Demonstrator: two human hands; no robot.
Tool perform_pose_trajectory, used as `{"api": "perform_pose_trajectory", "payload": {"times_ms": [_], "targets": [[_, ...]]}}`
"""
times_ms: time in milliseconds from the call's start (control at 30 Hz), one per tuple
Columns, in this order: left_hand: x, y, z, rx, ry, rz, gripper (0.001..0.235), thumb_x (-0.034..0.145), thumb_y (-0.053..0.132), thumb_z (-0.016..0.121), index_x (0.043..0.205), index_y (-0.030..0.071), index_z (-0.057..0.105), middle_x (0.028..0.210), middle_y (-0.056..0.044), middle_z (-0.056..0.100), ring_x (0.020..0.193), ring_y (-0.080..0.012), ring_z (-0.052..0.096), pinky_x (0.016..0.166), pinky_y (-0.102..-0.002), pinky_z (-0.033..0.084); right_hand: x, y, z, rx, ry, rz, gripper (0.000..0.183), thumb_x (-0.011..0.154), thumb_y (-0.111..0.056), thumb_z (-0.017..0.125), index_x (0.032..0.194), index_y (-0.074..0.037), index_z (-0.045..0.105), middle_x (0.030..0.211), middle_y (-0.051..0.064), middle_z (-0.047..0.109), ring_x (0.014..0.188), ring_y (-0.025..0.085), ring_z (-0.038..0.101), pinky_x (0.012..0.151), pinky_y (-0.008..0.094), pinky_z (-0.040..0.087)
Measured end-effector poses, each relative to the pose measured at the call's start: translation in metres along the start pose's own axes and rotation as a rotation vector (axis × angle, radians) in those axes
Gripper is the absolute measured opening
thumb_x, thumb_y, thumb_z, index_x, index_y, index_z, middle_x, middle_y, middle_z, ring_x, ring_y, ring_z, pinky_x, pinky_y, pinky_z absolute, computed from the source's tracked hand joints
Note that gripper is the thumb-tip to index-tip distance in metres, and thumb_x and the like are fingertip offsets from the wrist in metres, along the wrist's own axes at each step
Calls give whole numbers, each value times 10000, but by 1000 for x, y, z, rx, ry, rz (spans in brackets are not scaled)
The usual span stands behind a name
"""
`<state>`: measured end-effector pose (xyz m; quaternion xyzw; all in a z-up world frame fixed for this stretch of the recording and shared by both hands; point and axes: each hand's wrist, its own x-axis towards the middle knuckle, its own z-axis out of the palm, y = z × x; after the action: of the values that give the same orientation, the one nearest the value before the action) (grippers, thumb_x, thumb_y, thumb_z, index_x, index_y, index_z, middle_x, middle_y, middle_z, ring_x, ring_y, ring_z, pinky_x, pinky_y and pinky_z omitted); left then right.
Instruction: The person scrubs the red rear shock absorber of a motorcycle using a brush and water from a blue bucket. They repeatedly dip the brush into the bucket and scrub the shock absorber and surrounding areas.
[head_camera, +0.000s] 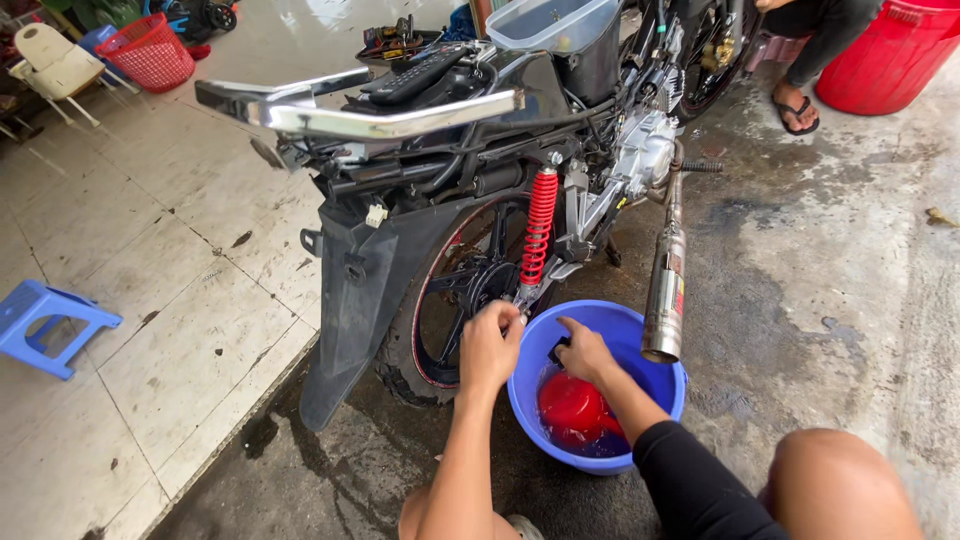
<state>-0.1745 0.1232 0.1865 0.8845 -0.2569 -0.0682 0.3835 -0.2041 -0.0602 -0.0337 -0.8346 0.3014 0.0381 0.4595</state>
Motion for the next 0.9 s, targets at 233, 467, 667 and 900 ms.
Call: {"api": "perform_pose_trajectory", "payload": {"times_ms": [233, 467, 667, 900], "targets": [[8, -16, 27, 130, -46, -63, 159, 866, 268, 709, 1010, 202, 725, 987, -50, 764, 1014, -305, 725, 857, -490, 585, -5, -53, -20, 240, 2, 5, 736, 900, -194, 631, 1589, -313, 403, 1345, 322, 641, 1346, 470, 542, 1189, 554, 413], [38, -8, 46, 200, -76, -53, 152, 922, 266, 671, 1040, 171, 667, 1076, -68, 732, 973, -376, 673, 791, -552, 492, 76, -18, -9, 97, 61, -167, 613, 795, -185, 549, 1397, -266, 472, 1020, 138, 713, 1062, 420, 660, 905, 444, 464], [77, -17, 66, 239, -117, -111, 148, 948, 280, 644, 1048, 171, 653, 1076, -83, 717, 949, -395, 659, 752, -569, 481, 106, -23, -8, -77, 101, -189, 671, 788, -242, 520, 1459, -232, 537, 1123, 296, 697, 1078, 556, 591, 900, 588, 444], [116, -49, 78, 342, -277, -219, 223, 933, 364, 616, 1114, 252, 683, 1109, -11, 716, 1076, -347, 693, 931, -520, 552, 72, -52, -54, -267, -31, -130, 506, 847, -322, 633, 1347, -252, 670, 1104, 126, 786, 1079, 384, 734, 926, 553, 599]]}}
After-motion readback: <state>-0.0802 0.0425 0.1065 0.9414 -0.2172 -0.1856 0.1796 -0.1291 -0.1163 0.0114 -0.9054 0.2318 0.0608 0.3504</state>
